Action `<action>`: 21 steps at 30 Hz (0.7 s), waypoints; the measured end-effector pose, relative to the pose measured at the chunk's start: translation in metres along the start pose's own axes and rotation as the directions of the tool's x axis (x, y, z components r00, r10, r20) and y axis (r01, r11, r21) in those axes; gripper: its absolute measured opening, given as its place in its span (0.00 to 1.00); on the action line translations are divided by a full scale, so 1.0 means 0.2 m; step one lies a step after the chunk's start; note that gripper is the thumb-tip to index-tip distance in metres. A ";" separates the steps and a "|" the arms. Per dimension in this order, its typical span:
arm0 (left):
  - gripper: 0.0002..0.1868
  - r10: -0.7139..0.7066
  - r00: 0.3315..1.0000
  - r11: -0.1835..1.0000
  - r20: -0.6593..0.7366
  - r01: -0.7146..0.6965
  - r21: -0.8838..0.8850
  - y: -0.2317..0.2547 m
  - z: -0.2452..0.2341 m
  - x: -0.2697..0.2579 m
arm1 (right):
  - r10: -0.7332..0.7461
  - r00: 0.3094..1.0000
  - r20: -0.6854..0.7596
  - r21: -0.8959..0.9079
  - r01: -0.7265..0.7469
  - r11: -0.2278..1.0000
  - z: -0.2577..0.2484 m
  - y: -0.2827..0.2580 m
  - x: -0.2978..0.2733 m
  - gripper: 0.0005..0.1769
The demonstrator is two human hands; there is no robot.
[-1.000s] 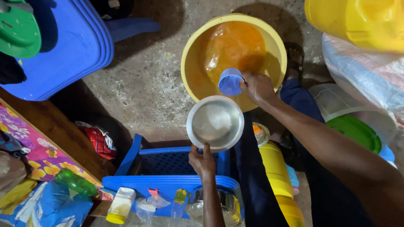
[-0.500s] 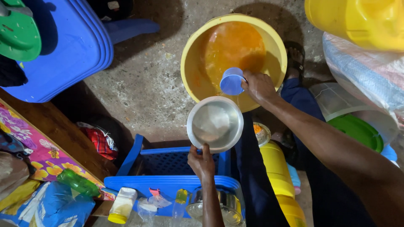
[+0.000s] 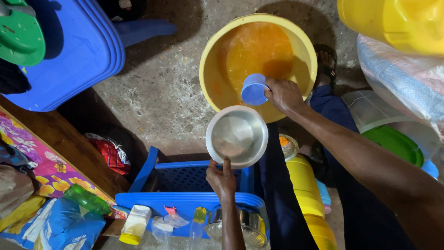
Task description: The recorder prepares a mixture of water and flour in a large bowl.
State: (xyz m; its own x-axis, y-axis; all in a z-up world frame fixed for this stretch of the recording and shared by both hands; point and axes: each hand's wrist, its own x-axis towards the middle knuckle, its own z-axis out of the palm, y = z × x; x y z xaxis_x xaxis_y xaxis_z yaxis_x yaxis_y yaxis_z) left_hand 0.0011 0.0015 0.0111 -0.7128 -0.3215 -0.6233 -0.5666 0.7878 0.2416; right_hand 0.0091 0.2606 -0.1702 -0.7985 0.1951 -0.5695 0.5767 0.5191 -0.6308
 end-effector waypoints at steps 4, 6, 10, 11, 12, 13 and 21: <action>0.15 0.000 1.000 0.997 0.005 0.001 -0.082 0.01 0.00 0.00 | 0.004 1.000 -0.007 0.008 -0.004 1.000 0.03 0.02 0.00 0.15; 0.15 0.008 1.000 0.993 0.007 -0.007 -0.120 0.02 0.00 0.00 | -0.014 1.000 -0.003 0.030 0.014 0.999 0.03 0.03 0.00 0.14; 0.15 -0.045 0.999 0.991 0.017 0.047 -0.125 0.02 0.01 0.00 | 0.003 1.000 -0.004 0.006 -0.003 1.000 0.02 0.02 0.00 0.15; 0.14 -0.060 0.998 0.993 0.015 0.061 -0.100 0.01 0.02 0.00 | -0.003 1.000 -0.009 0.034 0.003 0.999 0.01 0.01 0.00 0.14; 0.14 -0.075 0.997 0.994 0.012 0.076 -0.076 0.00 0.02 0.00 | -0.008 1.000 -0.014 0.063 0.009 0.998 0.00 0.00 -0.01 0.13; 0.14 -0.076 0.997 0.994 0.012 0.076 -0.076 -0.01 0.02 0.01 | -0.009 1.000 -0.014 0.063 0.010 0.998 0.01 0.00 -0.01 0.13; 0.15 -0.086 0.996 0.988 0.020 0.088 -0.129 -0.02 0.04 0.00 | -0.082 0.994 -0.076 -0.002 0.082 0.997 0.04 0.02 -0.01 0.15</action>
State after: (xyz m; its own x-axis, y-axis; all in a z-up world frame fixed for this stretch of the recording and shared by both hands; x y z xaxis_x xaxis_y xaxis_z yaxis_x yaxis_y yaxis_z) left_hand 0.0065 0.0020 0.0036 -0.6531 -0.3777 -0.6564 -0.6755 0.6823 0.2795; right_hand 0.0144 0.2550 -0.1748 -0.8541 0.2142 -0.4740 0.5086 0.5352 -0.6745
